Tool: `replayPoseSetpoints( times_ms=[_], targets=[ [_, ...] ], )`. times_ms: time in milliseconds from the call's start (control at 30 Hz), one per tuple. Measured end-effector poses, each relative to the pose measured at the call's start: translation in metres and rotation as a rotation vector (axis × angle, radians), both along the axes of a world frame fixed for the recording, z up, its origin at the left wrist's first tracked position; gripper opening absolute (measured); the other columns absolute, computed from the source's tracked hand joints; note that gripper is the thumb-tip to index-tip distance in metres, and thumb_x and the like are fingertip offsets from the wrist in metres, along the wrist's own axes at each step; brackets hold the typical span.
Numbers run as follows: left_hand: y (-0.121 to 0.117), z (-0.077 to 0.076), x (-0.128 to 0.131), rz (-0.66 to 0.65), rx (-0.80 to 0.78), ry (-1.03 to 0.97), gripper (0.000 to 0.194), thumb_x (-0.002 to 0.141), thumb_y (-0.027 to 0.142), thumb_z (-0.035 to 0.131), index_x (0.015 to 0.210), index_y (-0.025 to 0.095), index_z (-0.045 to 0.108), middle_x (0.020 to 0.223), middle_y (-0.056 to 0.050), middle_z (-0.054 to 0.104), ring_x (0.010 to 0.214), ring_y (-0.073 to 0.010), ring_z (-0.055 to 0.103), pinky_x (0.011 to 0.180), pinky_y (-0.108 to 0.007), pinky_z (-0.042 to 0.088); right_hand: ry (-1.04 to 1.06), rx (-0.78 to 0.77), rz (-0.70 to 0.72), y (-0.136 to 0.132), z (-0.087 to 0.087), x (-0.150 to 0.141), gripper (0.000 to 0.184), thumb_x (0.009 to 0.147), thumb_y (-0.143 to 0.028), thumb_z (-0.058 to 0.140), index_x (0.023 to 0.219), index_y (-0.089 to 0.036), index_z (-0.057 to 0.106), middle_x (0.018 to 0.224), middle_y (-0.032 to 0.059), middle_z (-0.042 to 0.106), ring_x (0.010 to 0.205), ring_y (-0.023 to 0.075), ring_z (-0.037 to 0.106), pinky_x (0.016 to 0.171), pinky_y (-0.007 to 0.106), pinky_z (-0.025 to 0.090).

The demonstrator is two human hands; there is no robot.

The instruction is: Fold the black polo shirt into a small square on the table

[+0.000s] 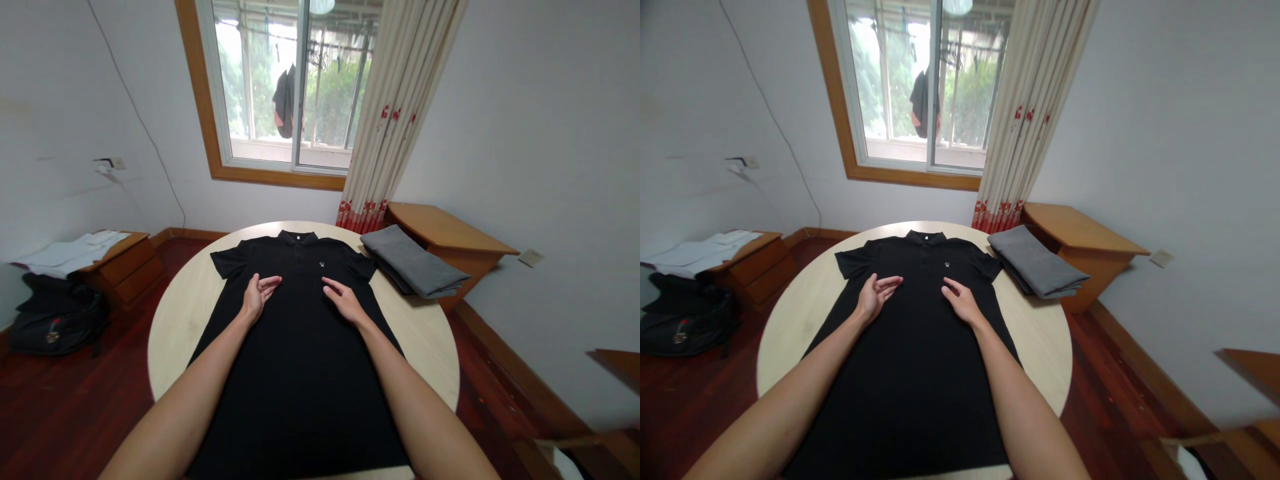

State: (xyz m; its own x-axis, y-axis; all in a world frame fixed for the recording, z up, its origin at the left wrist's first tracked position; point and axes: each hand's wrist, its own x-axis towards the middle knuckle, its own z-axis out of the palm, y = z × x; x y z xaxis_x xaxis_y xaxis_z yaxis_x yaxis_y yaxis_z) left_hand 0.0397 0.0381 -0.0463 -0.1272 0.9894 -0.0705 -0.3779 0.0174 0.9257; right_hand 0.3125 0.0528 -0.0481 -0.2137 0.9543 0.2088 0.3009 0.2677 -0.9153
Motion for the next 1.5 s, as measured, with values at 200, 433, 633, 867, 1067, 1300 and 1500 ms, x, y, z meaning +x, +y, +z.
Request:
replayPoseSetpoints(
  times_ms=[200, 433, 633, 867, 1067, 1300, 1500],
  targets=[
    [0.002, 0.01, -0.024, 0.052, -0.064, 0.001, 0.062, 0.094, 0.042, 0.022, 0.088, 0.012, 0.076, 0.107, -0.018, 0.076, 0.117, -0.0273, 0.066, 0.113, -0.044, 0.036, 0.048, 0.009, -0.171, 0.015, -0.007, 0.023, 0.05, 0.084, -0.055, 0.065, 0.121, -0.022, 0.072, 0.13, 0.0086, 0.068, 0.127, 0.0282, 0.059, 0.112, 0.045, 0.041],
    [0.013, 0.007, -0.058, 0.227, -0.056, 0.08, 0.061, 0.092, 0.04, 0.02, 0.088, 0.014, 0.076, 0.104, -0.016, 0.077, 0.117, -0.0284, 0.066, 0.11, -0.048, 0.039, 0.182, 0.042, -0.399, 0.034, -0.018, 0.055, 0.05, 0.079, -0.058, 0.067, 0.109, -0.019, 0.076, 0.124, 0.0107, 0.071, 0.123, 0.0283, 0.062, 0.111, 0.046, 0.043],
    [0.016, 0.007, -0.056, 0.348, 0.044, 0.14, 0.057, 0.09, 0.04, 0.026, 0.084, 0.012, 0.075, 0.106, -0.017, 0.076, 0.12, -0.0282, 0.064, 0.113, -0.042, 0.038, 0.124, 0.102, -0.538, 0.032, -0.009, 0.067, 0.053, 0.082, -0.057, 0.062, 0.108, -0.013, 0.076, 0.121, 0.0149, 0.072, 0.121, 0.0302, 0.063, 0.11, 0.046, 0.043],
    [-0.003, 0.001, -0.01, 0.057, 0.291, 0.354, 0.054, 0.091, 0.05, 0.038, 0.098, 0.015, 0.079, 0.115, -0.012, 0.075, 0.122, -0.0306, 0.062, 0.114, -0.044, 0.038, -0.031, 0.161, -0.26, 0.011, 0.006, 0.034, 0.048, 0.088, -0.053, 0.059, 0.122, -0.021, 0.072, 0.128, 0.0093, 0.069, 0.122, 0.0273, 0.063, 0.11, 0.044, 0.044],
    [-0.022, 0.016, -0.003, 0.0, 0.36, 0.608, 0.049, 0.09, 0.044, 0.038, 0.099, 0.02, 0.08, 0.106, -0.008, 0.077, 0.106, -0.0305, 0.069, 0.102, -0.043, 0.048, -0.095, 0.115, -0.112, -0.004, 0.012, 0.016, 0.045, 0.089, -0.048, 0.063, 0.127, -0.024, 0.069, 0.133, 0.007, 0.066, 0.123, 0.0264, 0.062, 0.111, 0.045, 0.043],
    [-0.032, 0.031, 0.0, 0.075, 0.419, 0.878, 0.049, 0.092, 0.041, 0.034, 0.097, 0.024, 0.08, 0.104, -0.005, 0.077, 0.105, -0.0307, 0.067, 0.105, -0.042, 0.044, -0.117, 0.118, 0.002, -0.01, 0.014, 0.01, 0.046, 0.088, -0.045, 0.064, 0.128, -0.022, 0.068, 0.135, 0.0092, 0.064, 0.129, 0.0281, 0.058, 0.112, 0.047, 0.041],
    [-0.025, 0.025, 0.011, -0.156, 0.303, 0.806, 0.027, 0.087, 0.038, 0.056, 0.1, 0.027, 0.078, 0.129, -0.004, 0.069, 0.135, -0.0306, 0.05, 0.124, -0.049, 0.007, -0.126, 0.093, 0.047, -0.011, 0.008, 0.001, 0.047, 0.087, -0.044, 0.066, 0.129, -0.022, 0.068, 0.136, 0.0097, 0.064, 0.128, 0.0275, 0.058, 0.111, 0.046, 0.043]
  ],
)
